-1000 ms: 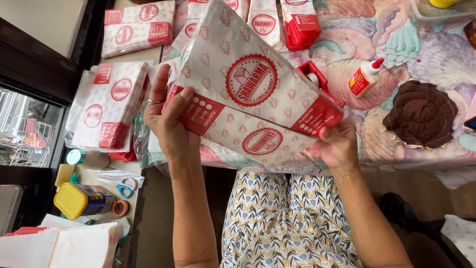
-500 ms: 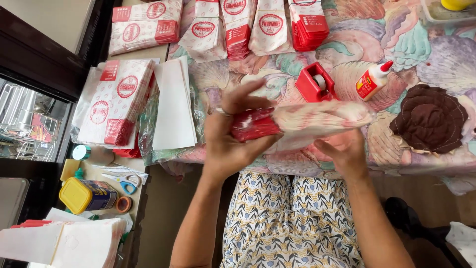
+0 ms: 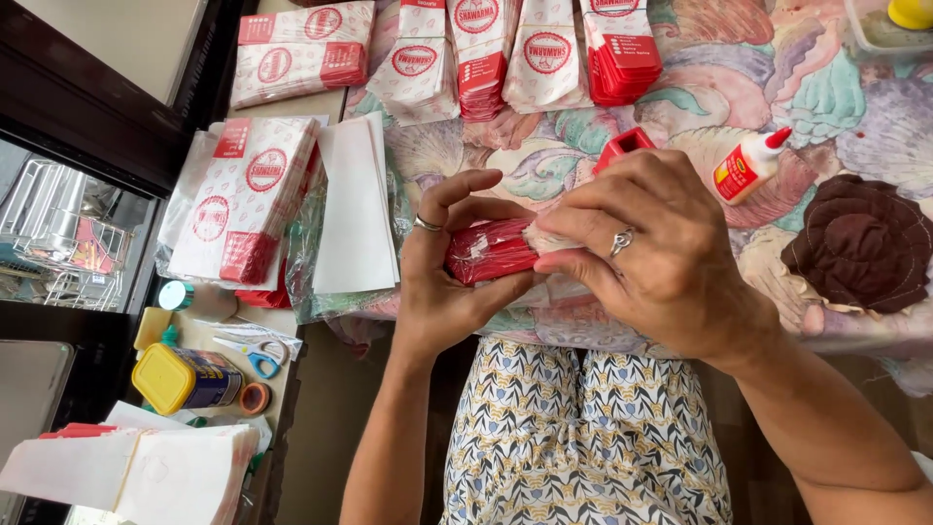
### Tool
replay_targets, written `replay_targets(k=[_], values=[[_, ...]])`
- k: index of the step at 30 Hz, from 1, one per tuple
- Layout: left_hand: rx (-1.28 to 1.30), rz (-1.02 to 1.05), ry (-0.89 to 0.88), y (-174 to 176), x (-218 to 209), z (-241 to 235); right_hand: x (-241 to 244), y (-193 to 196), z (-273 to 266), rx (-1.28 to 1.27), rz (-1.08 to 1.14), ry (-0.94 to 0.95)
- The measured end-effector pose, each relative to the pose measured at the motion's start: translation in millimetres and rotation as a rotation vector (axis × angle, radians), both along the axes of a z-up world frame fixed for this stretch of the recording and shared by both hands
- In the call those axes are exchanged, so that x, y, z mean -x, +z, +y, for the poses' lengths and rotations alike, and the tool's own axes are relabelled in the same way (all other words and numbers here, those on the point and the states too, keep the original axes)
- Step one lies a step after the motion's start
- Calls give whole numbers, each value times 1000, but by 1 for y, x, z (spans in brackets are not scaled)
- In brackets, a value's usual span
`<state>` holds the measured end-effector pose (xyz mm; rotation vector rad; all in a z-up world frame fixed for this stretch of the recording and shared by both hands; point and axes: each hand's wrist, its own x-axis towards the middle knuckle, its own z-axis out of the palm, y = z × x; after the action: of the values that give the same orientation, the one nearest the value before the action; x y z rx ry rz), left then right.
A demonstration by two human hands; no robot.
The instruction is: Packaging stacks of paper bags by wrapping them in paper sleeves and securing them with tape and glue.
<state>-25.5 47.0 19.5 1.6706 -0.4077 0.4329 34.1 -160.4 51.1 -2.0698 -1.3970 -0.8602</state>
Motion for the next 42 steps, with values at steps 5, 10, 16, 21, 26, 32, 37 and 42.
replay_targets(k=[5,10,16,21,26,32,37,42], values=[[-108,47,-57,10,9,22,-1,9,6,-53,46,80],[-191,-93,127,5,11,23,-1,21,4,27,180,95],[-162,-132,146,2,10,21,-5,26,10,6,203,179],[-123,-91,159,6,14,17,10,30,-33,-86,283,31],[-99,-112,150,7,12,15,-31,-51,-94,-251,534,-369],[-98,-109,186,1,14,13,-82,-170,-129,23,852,-748],[-103,-91,221,-1,16,13,-92,-172,-127,-133,1149,-658],[-119,-98,229,-2,15,12,-108,-190,-132,-277,1324,-666]])
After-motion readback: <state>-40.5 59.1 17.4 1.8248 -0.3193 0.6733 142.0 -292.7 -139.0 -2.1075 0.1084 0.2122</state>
